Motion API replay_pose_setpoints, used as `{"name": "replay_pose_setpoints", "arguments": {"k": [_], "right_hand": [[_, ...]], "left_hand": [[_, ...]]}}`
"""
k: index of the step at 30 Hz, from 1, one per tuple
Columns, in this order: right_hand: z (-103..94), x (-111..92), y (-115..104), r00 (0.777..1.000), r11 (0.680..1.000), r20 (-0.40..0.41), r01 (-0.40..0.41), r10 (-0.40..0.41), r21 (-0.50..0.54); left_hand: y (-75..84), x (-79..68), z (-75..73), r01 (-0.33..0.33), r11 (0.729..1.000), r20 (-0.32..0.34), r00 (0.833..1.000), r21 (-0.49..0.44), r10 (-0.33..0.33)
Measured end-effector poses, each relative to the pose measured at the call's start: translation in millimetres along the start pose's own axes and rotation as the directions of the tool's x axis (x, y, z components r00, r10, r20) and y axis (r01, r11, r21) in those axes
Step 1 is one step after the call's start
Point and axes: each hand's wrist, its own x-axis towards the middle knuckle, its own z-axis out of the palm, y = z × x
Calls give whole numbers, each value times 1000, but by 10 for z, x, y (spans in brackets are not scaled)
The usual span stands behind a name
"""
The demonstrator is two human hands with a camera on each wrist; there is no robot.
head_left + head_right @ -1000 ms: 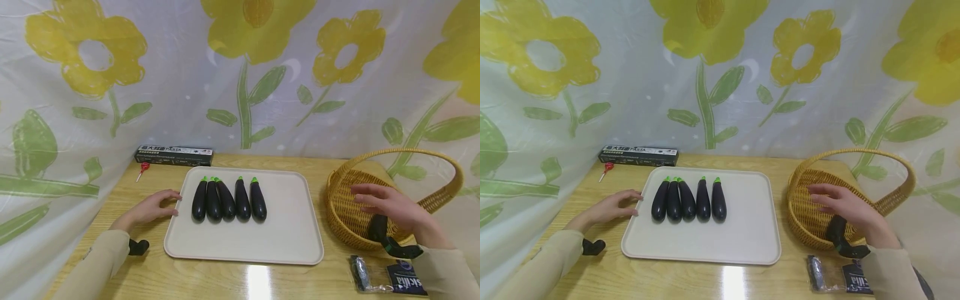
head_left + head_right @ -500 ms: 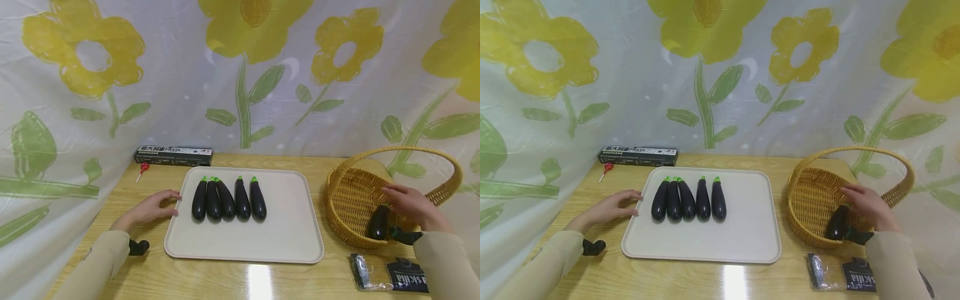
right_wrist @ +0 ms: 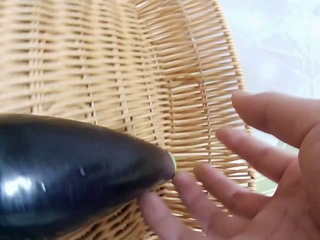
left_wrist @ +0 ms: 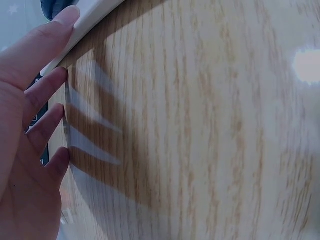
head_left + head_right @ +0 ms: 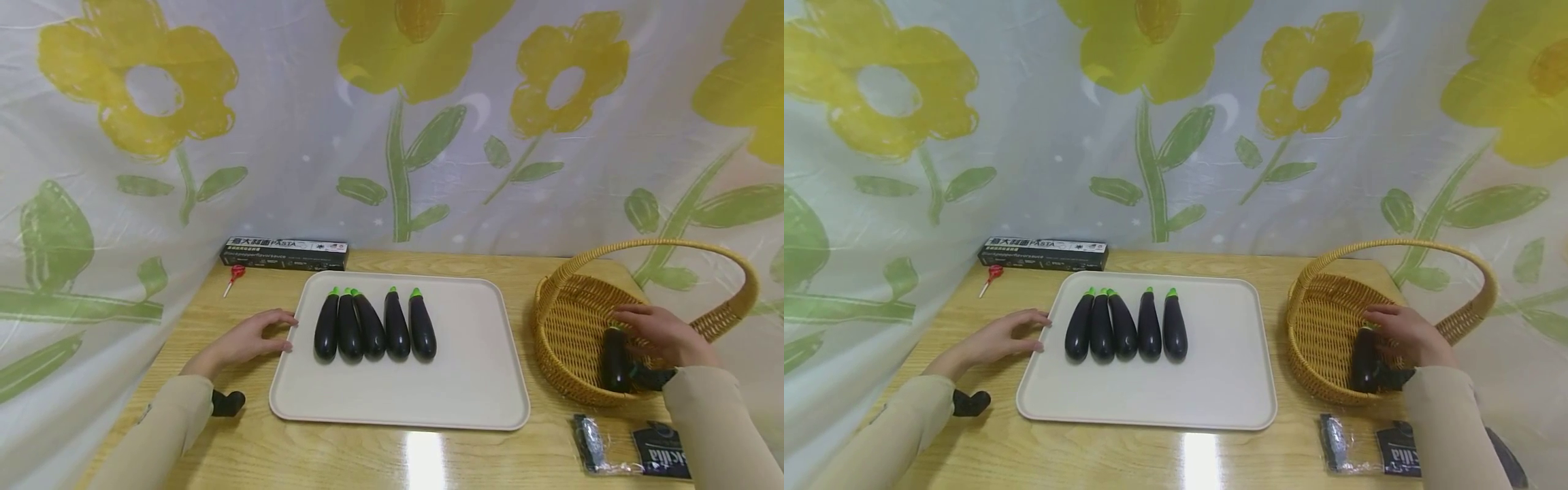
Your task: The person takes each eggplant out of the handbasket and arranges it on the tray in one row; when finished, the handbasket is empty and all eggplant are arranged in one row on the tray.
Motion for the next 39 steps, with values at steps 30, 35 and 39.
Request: {"name": "replay_pose_setpoints", "arguments": {"k": [30, 35, 39], "right_hand": [[93, 177, 115, 992, 991, 90, 76, -86, 110], [121, 177, 124, 983, 993, 170, 60, -77, 101], [141, 179, 119, 983, 996, 168, 66, -75, 59]], "left_hand": [[25, -12, -13, -3, 1000, 6, 1000, -3, 3], [21, -6, -7, 4, 1000, 4, 1000, 8, -4], [24, -6, -11, 14, 1000, 5, 1000, 14, -14]]}}
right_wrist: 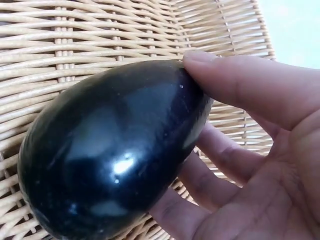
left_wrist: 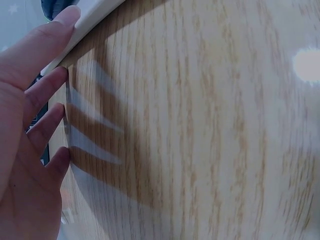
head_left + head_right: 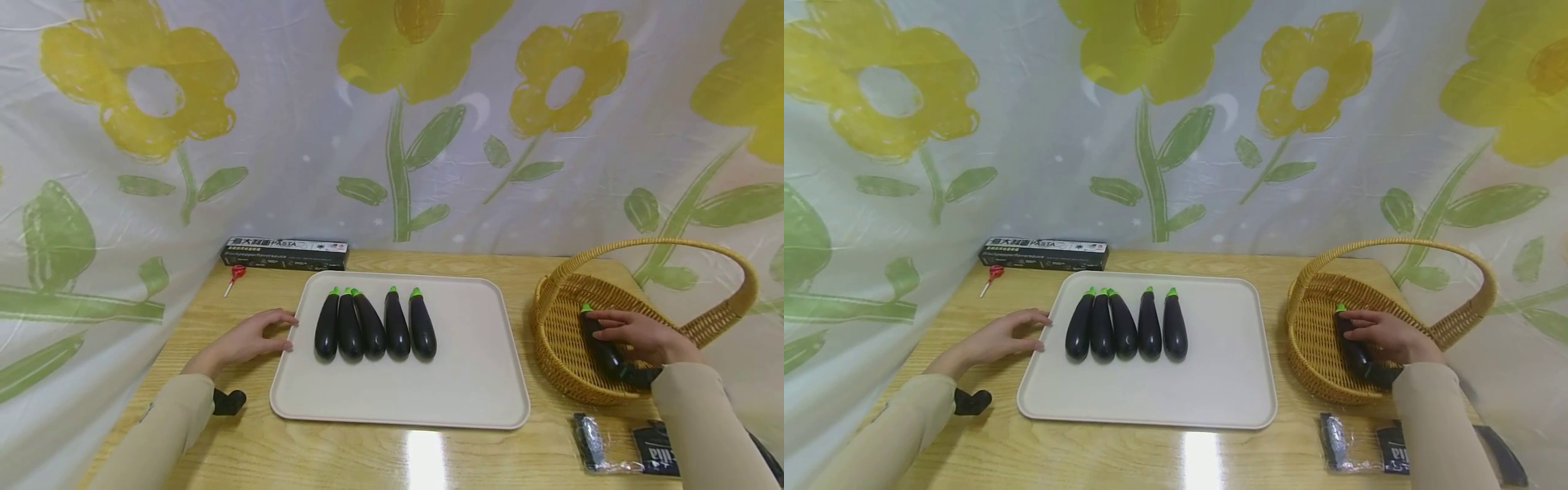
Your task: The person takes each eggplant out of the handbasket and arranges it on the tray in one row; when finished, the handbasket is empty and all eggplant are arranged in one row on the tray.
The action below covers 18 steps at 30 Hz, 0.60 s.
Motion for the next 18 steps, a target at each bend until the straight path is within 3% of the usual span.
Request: {"name": "replay_pose_setpoints", "arguments": {"k": [10, 18], "right_hand": [[15, -21, -33, 999, 999, 30, -22, 22, -25], [12, -44, -31, 999, 994, 32, 19, -16, -108]], "left_hand": [[3, 5, -9, -10, 1000, 0, 1000, 5, 10], [-8, 1, -6, -17, 1000, -1, 1000, -15, 17]]}}
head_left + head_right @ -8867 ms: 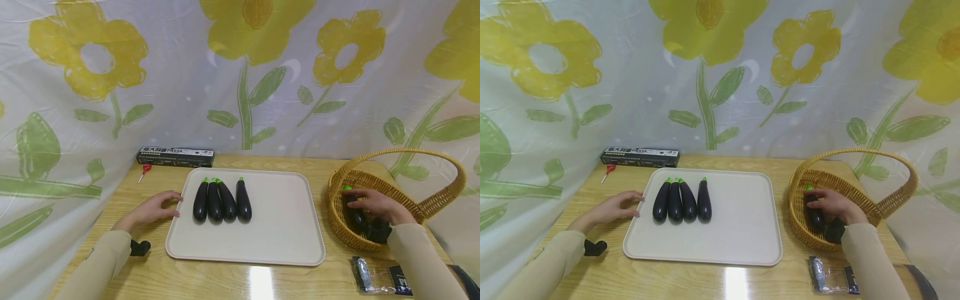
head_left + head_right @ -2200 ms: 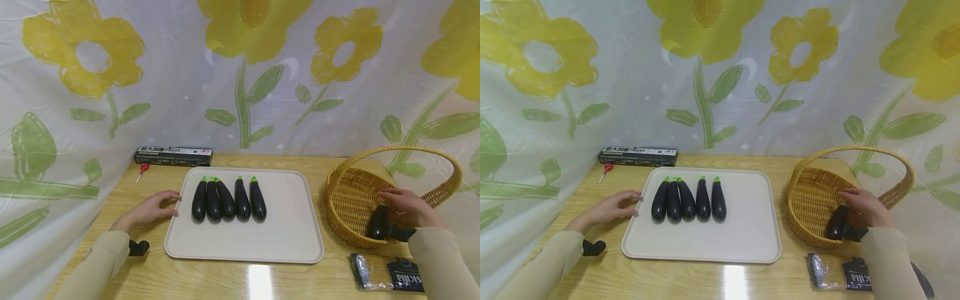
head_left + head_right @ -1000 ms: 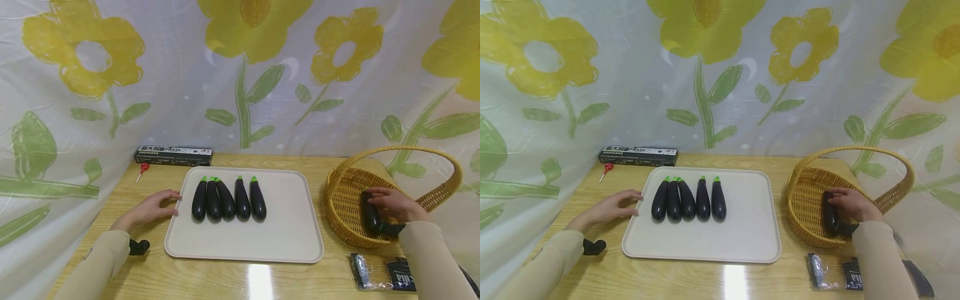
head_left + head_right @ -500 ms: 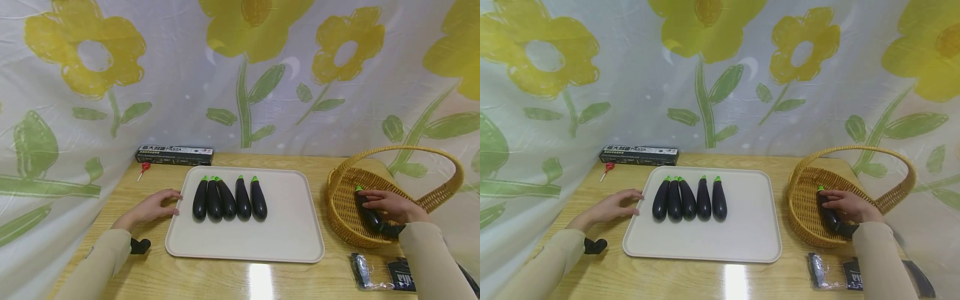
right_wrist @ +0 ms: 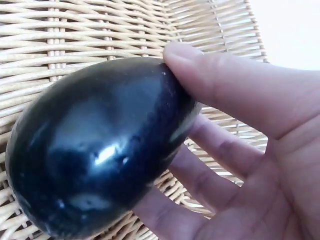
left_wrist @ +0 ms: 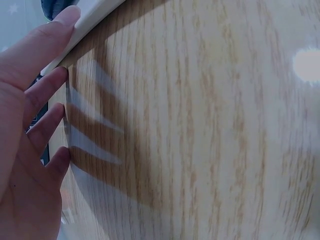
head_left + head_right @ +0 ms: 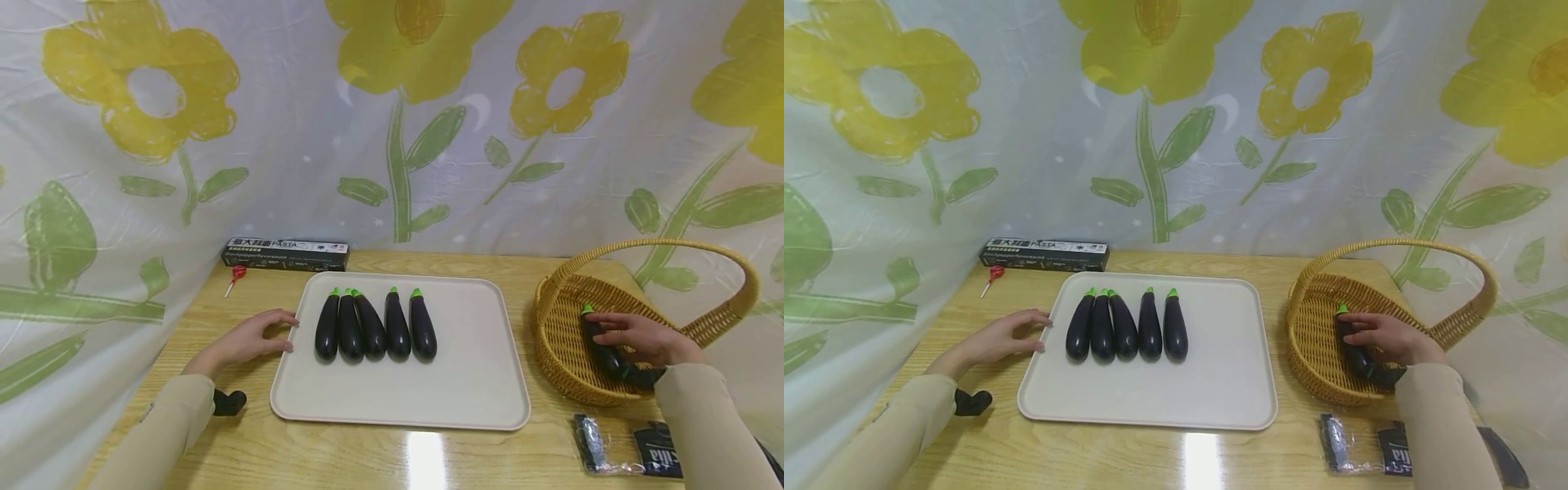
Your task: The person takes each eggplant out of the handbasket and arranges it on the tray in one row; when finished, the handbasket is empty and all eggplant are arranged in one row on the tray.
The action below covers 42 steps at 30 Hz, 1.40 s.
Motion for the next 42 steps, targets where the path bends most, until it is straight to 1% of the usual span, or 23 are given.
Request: {"name": "replay_pose_setpoints", "arguments": {"k": [2, 5, 8, 12, 13, 15, 18, 20, 24, 30, 33, 37, 39, 42], "right_hand": [[4, -8, -9, 1000, 1000, -10, 11, -11, 3], [19, -23, -42, 998, 1000, -47, 30, -29, 1], [49, -48, -104, 994, 1000, -104, 24, -25, -11], [116, -130, -218, 986, 998, -159, 38, -47, -55], [141, -159, -250, 984, 997, -168, 51, -61, -61], [191, -227, -313, 977, 989, -180, 92, -113, -119], [268, -332, -405, 965, 974, -204, 123, -162, -190], [316, -403, -462, 959, 960, -212, 137, -191, -243], [417, -538, -561, 947, 947, -231, 157, -225, -280], [582, -733, -690, 920, 908, -253, 195, -300, -370], [672, -810, -743, 912, 895, -252, 209, -324, -394], [788, -880, -810, 907, 891, -249, 226, -340, -394], [836, -893, -844, 901, 884, -246, 243, -358, -399], [907, -887, -899, 899, 880, -232, 262, -372, -396]], "left_hand": [[-5, 0, 1, -6, 1000, 0, 1000, -9, 6], [-13, 3, 5, -12, 1000, -2, 1000, -26, 12], [-17, 4, 8, -17, 1000, -2, 1000, -24, 17], [-22, 6, 8, -20, 1000, 1, 1000, -18, 20], [-24, 6, 8, -21, 1000, 1, 1000, -18, 21], [-24, 4, 7, -21, 1000, 1, 1000, -19, 21], [-25, -3, 7, -23, 999, 1, 1000, -23, 23], [-26, -8, 9, -24, 999, -1, 1000, -26, 24], [-31, -12, 16, -29, 999, -4, 1000, -22, 28], [-37, -2, 20, -37, 999, -8, 999, -21, 36], [-31, 3, 20, -39, 999, -8, 999, -27, 39], [-17, 5, 17, -39, 999, -7, 999, -30, 39], [-10, 5, 14, -36, 999, -4, 999, -28, 36], [1, 7, 8, -31, 999, -3, 1000, -25, 31]]}}
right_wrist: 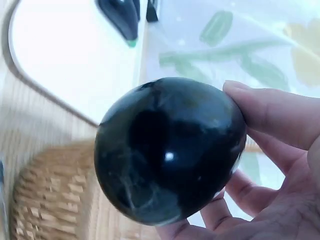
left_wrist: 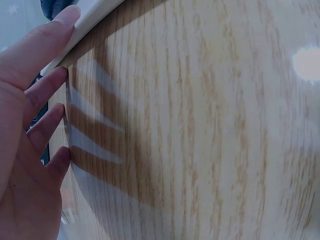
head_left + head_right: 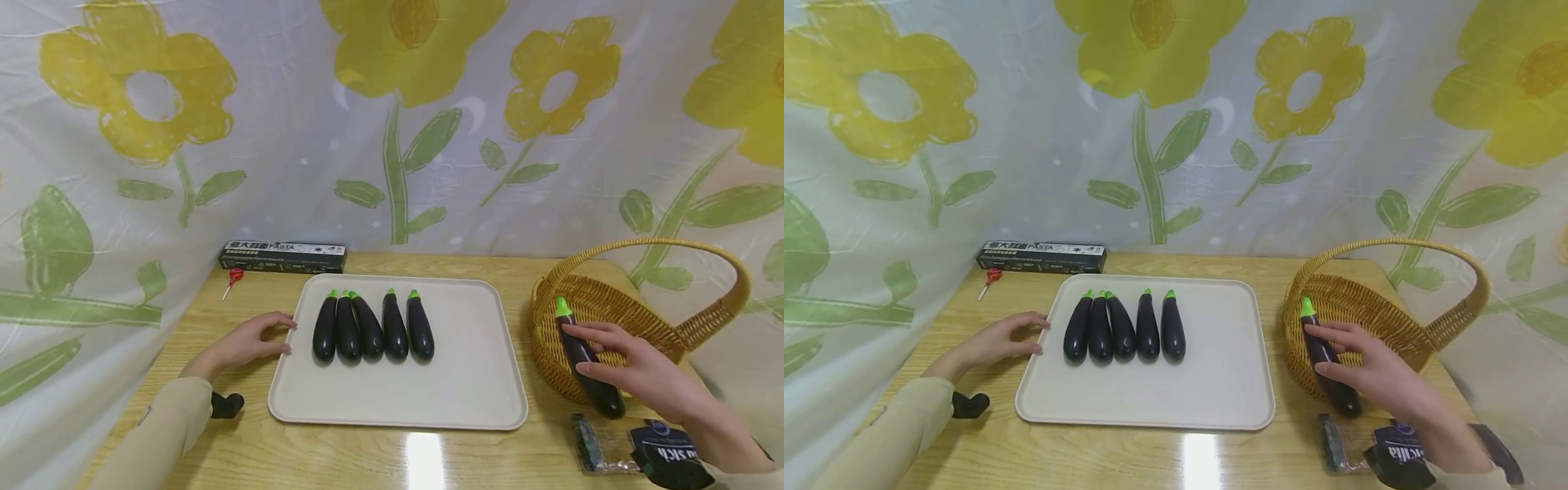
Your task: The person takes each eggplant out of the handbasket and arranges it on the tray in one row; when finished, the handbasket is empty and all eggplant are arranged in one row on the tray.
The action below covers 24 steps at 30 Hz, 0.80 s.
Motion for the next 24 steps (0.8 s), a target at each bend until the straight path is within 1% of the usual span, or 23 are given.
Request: {"name": "replay_pose_setpoints", "arguments": {"k": [2, 4, 9, 12, 16, 18, 20, 24], "right_hand": [[39, 18, -53, 1000, 1000, 7, 10, -10, 14], [83, 38, -105, 1000, 1000, 12, 1, -2, 26], [195, 124, -218, 1000, 999, -6, 24, -23, 28], [269, 212, -256, 999, 999, -17, 42, -42, 32], [390, 357, -264, 1000, 998, -8, 16, -15, 66], [454, 445, -260, 1000, 994, 12, -5, 3, 109], [521, 540, -253, 999, 984, 41, -33, 26, 178], [660, 742, -234, 993, 937, 106, -87, 53, 339]], "left_hand": [[5, -4, -1, 4, 1000, 0, 1000, 4, -4], [7, -6, -1, 4, 1000, 1, 1000, 8, -4], [7, -9, 0, 3, 1000, 3, 1000, 17, -4], [4, -9, 2, 10, 1000, 4, 1000, 15, -10], [-3, 1, 4, 19, 1000, 5, 1000, 6, -19], [-9, 7, 4, 20, 1000, 3, 1000, 7, -20], [-13, 9, 2, 22, 1000, 1, 1000, 12, -22], [-24, 9, -2, 25, 999, 1, 1000, 26, -25]]}}
